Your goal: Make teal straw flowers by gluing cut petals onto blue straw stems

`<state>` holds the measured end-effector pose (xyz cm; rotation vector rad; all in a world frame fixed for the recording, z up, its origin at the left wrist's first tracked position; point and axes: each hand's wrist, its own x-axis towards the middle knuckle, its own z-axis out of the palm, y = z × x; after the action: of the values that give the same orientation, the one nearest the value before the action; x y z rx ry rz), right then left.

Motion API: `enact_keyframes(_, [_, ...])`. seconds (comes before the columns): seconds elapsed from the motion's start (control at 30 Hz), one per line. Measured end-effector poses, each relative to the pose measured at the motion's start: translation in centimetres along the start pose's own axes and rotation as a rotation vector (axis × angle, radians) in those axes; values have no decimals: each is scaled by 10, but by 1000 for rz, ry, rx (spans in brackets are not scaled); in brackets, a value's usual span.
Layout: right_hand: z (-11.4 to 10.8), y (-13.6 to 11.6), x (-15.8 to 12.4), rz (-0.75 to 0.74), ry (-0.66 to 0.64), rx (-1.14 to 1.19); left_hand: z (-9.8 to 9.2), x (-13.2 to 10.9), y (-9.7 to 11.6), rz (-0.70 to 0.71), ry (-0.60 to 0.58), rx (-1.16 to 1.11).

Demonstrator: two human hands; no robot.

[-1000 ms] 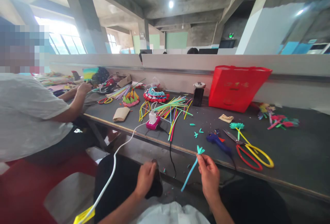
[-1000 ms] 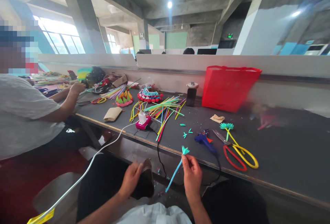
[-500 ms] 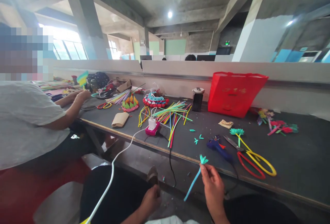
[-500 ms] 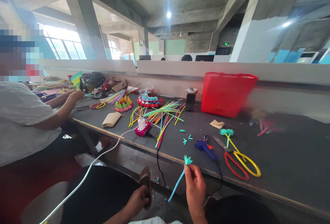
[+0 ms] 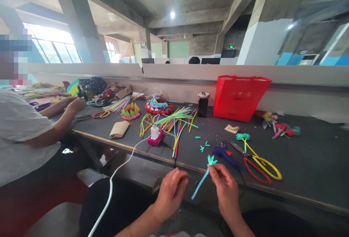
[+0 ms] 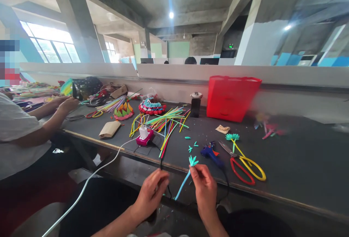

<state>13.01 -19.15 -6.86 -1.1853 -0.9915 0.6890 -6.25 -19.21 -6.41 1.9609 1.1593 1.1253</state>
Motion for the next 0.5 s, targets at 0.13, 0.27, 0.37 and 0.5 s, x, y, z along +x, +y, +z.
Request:
enact_keyframes(0.13, [8,-22,26,-59,-95,41,-3,42,38,-44,29,-300])
enact_keyframes(0.27, [23,-31,47,-53,-124,81,8,76,59,-262,-83,-730])
enact_keyframes(0.37, [31,-30,56,-5,-141,116,16,92,61,-376,-115,-950])
enact_keyframes(0.5, [30,-25,72,-10,-191,60,22,115,46,-470,-152,-991])
